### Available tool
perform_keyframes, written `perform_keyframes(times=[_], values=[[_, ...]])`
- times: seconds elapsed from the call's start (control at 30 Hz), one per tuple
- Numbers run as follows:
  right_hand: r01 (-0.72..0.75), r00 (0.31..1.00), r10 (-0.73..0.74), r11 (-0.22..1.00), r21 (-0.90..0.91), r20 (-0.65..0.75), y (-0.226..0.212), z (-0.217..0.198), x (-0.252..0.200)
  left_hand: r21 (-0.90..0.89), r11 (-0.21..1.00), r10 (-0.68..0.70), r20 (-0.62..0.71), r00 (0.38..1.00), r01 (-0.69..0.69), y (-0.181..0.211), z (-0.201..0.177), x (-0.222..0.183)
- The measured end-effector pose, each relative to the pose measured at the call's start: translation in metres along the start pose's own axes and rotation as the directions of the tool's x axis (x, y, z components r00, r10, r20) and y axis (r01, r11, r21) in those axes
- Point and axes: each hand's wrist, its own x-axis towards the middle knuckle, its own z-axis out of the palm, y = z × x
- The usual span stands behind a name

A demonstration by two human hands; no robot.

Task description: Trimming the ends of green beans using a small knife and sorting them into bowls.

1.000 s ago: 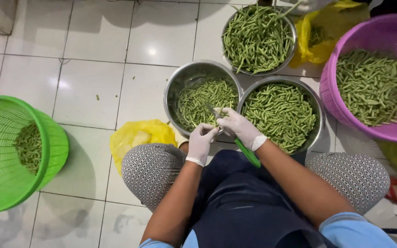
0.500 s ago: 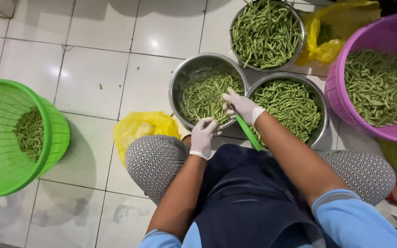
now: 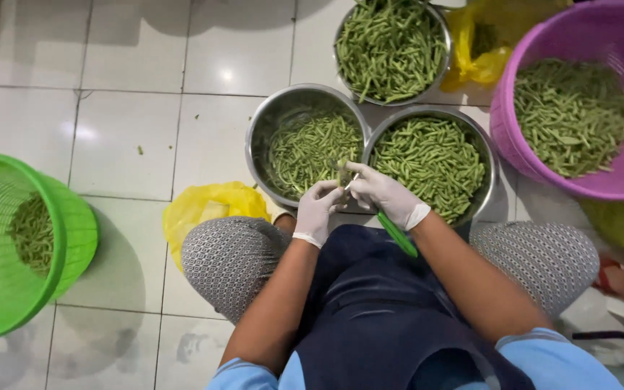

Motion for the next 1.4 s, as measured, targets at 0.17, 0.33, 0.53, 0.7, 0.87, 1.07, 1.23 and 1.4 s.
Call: perform_keyframes(times=[0.17,0.33,0.53,0.7,0.87,1.07,1.23,1.4], values=[[0.026,0.999,-0.014,0.966,0.257,-0.048,0.006,-0.029,-0.016,0.025,0.992,-0.122,0.091,0.988,0.120,0.008,0.032,-0.018],[0.134,0.983,-0.103,0.970,0.205,-0.152,-0.002,-0.039,-0.039,0.050,0.967,-0.256,0.175,0.951,0.251,-0.001,0.055,-0.011],[0.214,0.959,-0.171,0.960,0.178,-0.228,0.011,-0.054,-0.051,0.179,0.976,-0.151,0.159,0.976,0.122,-0.006,0.077,-0.009],[0.225,0.948,-0.171,0.956,0.186,-0.269,0.023,-0.065,-0.054,0.307,0.951,-0.092,0.131,0.987,0.048,-0.011,0.084,-0.003],[0.184,0.911,-0.088,0.962,0.204,-0.404,0.040,-0.076,-0.049,0.406,0.914,-0.104,0.206,0.973,0.012,-0.014,0.089,-0.009],[0.141,0.886,0.064,0.907,0.397,-0.460,0.050,-0.092,-0.048,0.447,0.894,-0.169,0.266,0.949,0.034,-0.039,0.093,0.016],[0.124,0.876,0.154,0.845,0.520,-0.458,0.049,-0.110,-0.053,0.437,0.890,-0.270,0.279,0.922,0.129,-0.035,0.102,0.015],[0.129,0.938,0.018,0.908,0.398,-0.346,0.023,-0.080,-0.070,0.300,0.933,-0.278,0.246,0.929,0.200,-0.060,0.092,0.048]])
